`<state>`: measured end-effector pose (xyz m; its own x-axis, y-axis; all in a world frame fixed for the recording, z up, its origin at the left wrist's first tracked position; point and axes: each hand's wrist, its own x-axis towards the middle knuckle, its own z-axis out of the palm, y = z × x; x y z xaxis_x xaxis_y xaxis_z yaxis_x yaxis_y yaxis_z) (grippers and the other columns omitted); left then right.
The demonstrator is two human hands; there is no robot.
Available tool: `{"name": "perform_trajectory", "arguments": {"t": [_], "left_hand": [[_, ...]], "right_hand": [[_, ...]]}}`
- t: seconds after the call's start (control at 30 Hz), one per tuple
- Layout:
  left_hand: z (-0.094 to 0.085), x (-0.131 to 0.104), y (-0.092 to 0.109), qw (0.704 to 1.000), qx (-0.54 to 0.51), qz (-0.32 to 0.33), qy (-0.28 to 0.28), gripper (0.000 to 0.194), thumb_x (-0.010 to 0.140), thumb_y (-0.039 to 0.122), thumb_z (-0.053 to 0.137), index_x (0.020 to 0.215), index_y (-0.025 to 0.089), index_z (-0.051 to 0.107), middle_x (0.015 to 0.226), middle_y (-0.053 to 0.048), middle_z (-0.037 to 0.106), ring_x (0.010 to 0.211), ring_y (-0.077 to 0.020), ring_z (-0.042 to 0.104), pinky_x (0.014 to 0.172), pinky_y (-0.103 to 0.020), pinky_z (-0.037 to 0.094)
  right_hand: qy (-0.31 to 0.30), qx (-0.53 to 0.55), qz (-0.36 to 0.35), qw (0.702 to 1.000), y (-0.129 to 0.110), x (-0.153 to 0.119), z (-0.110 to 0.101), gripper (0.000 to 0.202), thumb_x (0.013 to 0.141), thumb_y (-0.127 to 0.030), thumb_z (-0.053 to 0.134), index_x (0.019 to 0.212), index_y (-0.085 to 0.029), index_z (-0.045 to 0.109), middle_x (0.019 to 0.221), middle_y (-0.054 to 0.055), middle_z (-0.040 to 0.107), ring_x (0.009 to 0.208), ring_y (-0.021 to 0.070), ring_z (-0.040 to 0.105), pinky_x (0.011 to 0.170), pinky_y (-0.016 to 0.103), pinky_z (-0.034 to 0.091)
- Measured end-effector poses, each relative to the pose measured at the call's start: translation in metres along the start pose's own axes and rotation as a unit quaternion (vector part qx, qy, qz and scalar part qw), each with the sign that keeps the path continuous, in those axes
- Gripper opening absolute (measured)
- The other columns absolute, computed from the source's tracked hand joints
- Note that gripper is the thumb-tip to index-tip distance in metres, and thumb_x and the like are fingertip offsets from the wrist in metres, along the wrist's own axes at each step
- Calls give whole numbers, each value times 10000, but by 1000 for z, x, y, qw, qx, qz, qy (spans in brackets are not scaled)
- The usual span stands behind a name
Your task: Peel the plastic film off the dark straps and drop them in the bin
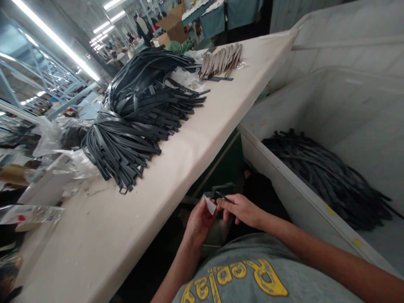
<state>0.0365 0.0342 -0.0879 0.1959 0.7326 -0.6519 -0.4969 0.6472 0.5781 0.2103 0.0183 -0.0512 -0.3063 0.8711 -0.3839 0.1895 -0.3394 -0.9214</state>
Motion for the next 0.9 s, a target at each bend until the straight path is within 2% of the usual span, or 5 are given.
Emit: {"name": "perform_trajectory", "arguments": {"t": [0.17,0.33,0.47,0.63,0.9], "left_hand": [[5,-9,0,999,-1,17,-33,461,669,506,809,933,136,727,817,-63,721,712,-158,655,636,-251,511],[8,-17,1,995,61,22,-82,453,670,522,808,836,107,734,734,-57,684,681,-149,620,706,-282,506],[8,-12,2,995,60,65,-36,400,580,439,886,700,103,704,653,-17,654,622,-112,581,672,-246,469],[4,-2,7,998,-28,38,52,481,452,441,939,713,142,668,722,-26,700,672,-135,657,704,-264,514],[7,-5,5,996,-49,65,34,472,515,478,908,764,138,694,799,-35,720,684,-125,655,669,-232,494]], "right_hand": [[32,-43,-53,997,-9,9,17,460,858,-575,527,688,-158,625,615,18,618,610,162,548,574,268,419],[36,-58,-63,996,-12,12,15,403,864,-512,510,703,-164,632,637,16,620,636,173,549,620,287,412],[9,-50,-42,998,-9,9,8,452,850,-576,512,692,-165,615,636,31,625,615,171,549,563,271,416],[-108,0,36,994,-4,3,7,668,820,-757,434,717,-138,664,604,74,661,542,168,592,473,243,439],[-159,34,97,982,7,16,28,701,794,-790,457,676,-132,666,549,63,650,471,128,570,424,201,412]]}}
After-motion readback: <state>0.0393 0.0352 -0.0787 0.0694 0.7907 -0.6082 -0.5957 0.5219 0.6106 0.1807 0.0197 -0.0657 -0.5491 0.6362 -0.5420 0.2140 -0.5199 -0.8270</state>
